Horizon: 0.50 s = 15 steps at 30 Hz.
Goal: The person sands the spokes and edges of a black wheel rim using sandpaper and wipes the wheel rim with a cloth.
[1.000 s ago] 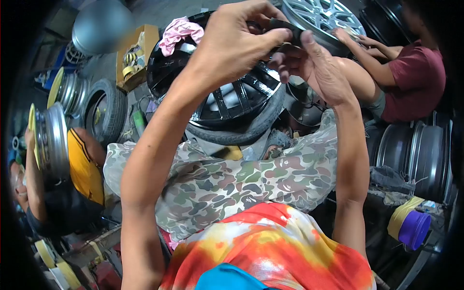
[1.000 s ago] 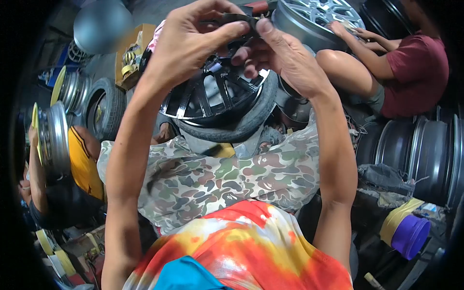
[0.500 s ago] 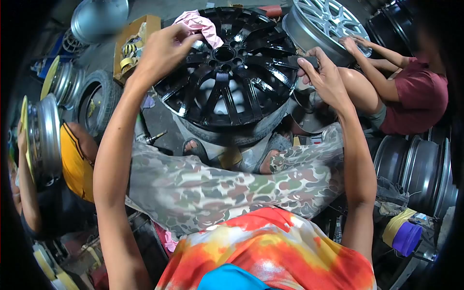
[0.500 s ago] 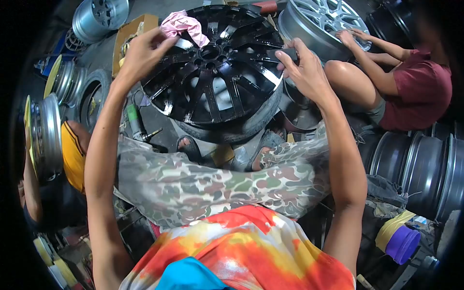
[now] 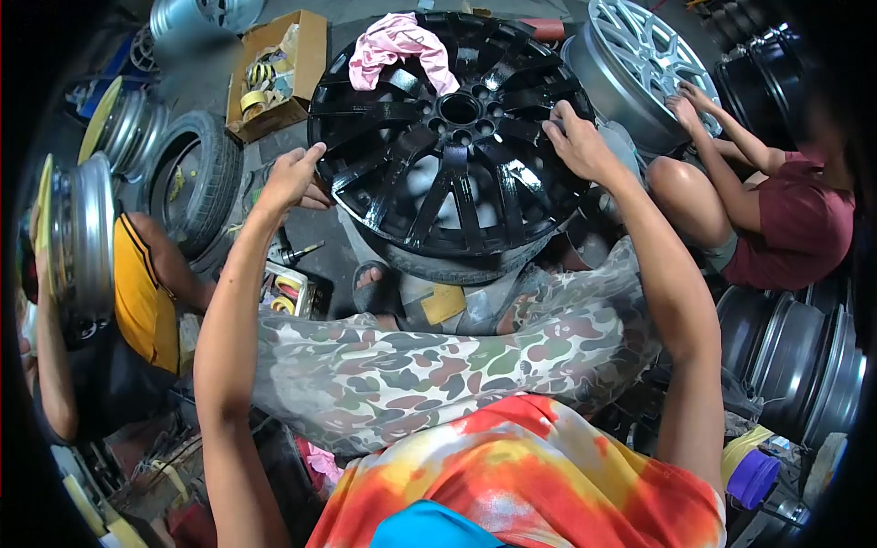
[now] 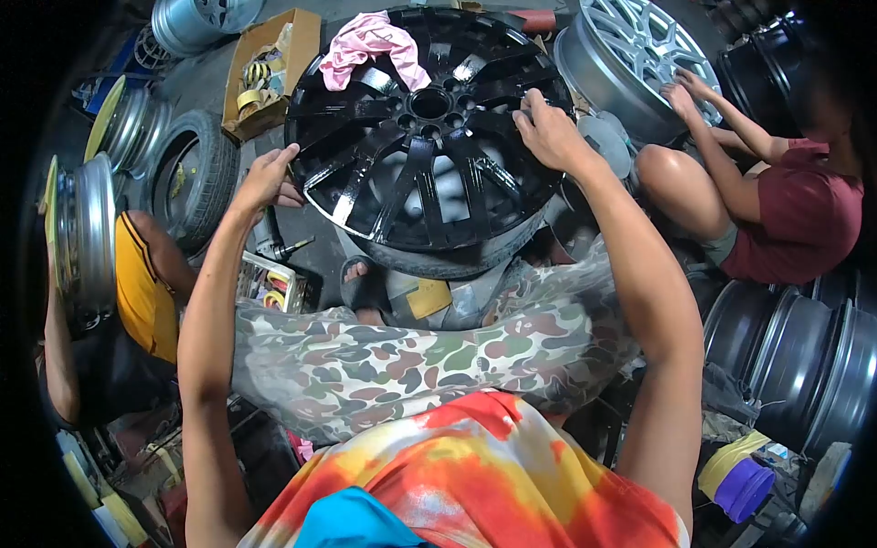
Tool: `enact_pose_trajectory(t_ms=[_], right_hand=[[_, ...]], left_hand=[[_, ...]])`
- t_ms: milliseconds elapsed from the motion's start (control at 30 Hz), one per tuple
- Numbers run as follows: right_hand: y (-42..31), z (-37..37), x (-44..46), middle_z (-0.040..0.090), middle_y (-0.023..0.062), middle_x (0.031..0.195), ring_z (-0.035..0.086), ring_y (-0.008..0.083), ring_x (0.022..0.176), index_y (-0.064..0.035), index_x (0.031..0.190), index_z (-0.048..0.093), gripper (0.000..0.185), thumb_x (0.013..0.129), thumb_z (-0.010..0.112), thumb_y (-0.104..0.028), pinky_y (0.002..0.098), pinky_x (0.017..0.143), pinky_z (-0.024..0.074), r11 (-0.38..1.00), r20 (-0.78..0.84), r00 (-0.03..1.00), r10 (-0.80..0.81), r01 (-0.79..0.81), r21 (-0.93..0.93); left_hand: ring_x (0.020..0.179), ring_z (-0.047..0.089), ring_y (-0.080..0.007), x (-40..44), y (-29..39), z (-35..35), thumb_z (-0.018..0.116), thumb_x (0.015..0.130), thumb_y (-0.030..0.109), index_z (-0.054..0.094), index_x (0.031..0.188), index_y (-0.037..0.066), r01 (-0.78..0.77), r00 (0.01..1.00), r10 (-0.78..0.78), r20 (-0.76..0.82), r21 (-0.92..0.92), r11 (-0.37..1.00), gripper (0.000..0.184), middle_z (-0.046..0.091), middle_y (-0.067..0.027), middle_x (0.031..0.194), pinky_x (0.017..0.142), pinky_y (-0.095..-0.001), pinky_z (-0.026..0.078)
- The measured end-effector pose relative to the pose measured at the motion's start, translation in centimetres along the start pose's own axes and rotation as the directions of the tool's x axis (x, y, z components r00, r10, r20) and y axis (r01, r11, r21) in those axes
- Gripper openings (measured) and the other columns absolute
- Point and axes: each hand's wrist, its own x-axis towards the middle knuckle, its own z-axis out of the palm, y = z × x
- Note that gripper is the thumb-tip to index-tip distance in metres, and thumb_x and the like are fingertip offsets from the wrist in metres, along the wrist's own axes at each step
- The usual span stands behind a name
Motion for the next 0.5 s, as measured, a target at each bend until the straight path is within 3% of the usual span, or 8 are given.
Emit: enact_pose_trajectory(t_ms=[67,133,200,267,333,400,467,500], right_hand=[[0.0,-0.2,-0.1,0.068,0.0365,0.100,0.065,0.0544,0.103,0.0025,0.121,0.046,0.034,0.105,0.057,-0.026,0.0580,0.087,0.0496,0.999,0.045,0.998,0.049,-0.050,0.021],[-0.5,-0.1,0.1,0.067,0.0378,0.104,0.064,0.0561,0.106,0.0030,0.122,0.047,0.036,0.106,0.055,-0.028,0.0582,0.091,0.0492,0.993,0.057,0.991,0.119,-0.119,0.002],[-1.2,-0.1,0.0,0.067,0.0384,0.106,0.063,0.0573,0.108,0.0037,0.122,0.049,0.038,0.106,0.053,-0.031,0.0584,0.092,0.0490,0.992,0.073,0.989,0.129,-0.128,-0.010],[-2.5,-0.2,-1.5,0.067,0.0385,0.106,0.063,0.0571,0.108,0.0040,0.119,0.051,0.038,0.106,0.053,-0.031,0.0585,0.092,0.0494,0.974,0.093,0.970,0.227,-0.228,0.000],[-3.9,0.6,-3.8,0.068,0.0376,0.102,0.065,0.0571,0.104,0.0046,0.118,0.052,0.038,0.105,0.053,-0.031,0.0581,0.090,0.0509,0.977,0.050,0.976,0.211,-0.212,0.011],[-4.9,1.5,-6.0,0.068,0.0346,0.094,0.066,0.0565,0.095,0.0052,0.114,0.052,0.033,0.105,0.055,-0.027,0.0582,0.085,0.0512,0.962,0.141,0.965,0.222,-0.241,0.129],[-7.9,1.7,-7.7,0.067,0.0307,0.084,0.066,0.0553,0.084,0.0057,0.109,0.051,0.026,0.105,0.056,-0.019,0.0588,0.080,0.0504,0.947,0.145,0.975,0.166,-0.199,0.253],[-11.2,0.0,-7.7,0.065,0.0290,0.084,0.065,0.0527,0.084,0.0060,0.106,0.051,0.019,0.104,0.056,-0.012,0.0570,0.078,0.0496,0.903,0.232,0.931,0.281,-0.338,0.265]], left_hand=[[0.057,0.072,-0.0235,-0.3,-0.6,1.2,0.057,0.108,0.043,0.056,0.116,-0.003,0.002,0.998,-0.014,-0.054,-0.228,0.974,0.047,0.069,-0.0146,0.077,0.051,-0.0366,0.062],[0.056,0.071,-0.0233,0.1,-0.7,1.2,0.056,0.108,0.042,0.057,0.118,-0.004,-0.007,0.997,-0.008,-0.071,-0.198,0.980,0.048,0.069,-0.0154,0.076,0.050,-0.0369,0.061],[0.055,0.071,-0.0302,1.7,-0.9,0.8,0.056,0.106,0.045,0.059,0.095,-0.005,-0.077,0.985,0.073,-0.155,-0.024,0.997,0.051,0.066,-0.0194,0.075,0.044,-0.0384,0.058],[0.068,0.075,-0.0335,3.7,0.1,0.4,0.059,0.103,0.048,0.066,0.091,-0.005,-0.052,0.969,0.087,-0.230,0.158,0.986,0.055,0.073,-0.0239,0.085,0.057,-0.0436,0.060],[0.092,0.077,-0.0367,9.2,-0.7,-0.6,0.062,0.098,0.051,0.074,0.107,-0.002,-0.175,0.871,0.360,-0.334,0.474,0.863,0.055,0.076,-0.0248,0.101,0.082,-0.0468,0.060],[0.112,0.071,-0.0392,10.2,2.7,-0.5,0.062,0.096,0.053,0.074,0.124,0.005,-0.098,0.900,0.285,-0.331,0.483,0.870,0.058,0.077,-0.0222,0.110,0.099,-0.0468,0.053],[0.110,0.073,-0.0358,13.6,2.8,-0.3,0.067,0.095,0.048,0.072,0.130,0.007,-0.189,0.833,0.419,-0.361,0.526,0.829,0.054,0.077,-0.0209,0.113,0.095,-0.0451,0.055],[0.110,0.073,-0.0358,14.0,2.8,-1.0,0.067,0.095,0.048,0.072,0.130,0.007,-0.185,0.833,0.419,-0.361,0.532,0.826,0.054,0.077,-0.0209,0.113,0.095,-0.0451,0.055]])
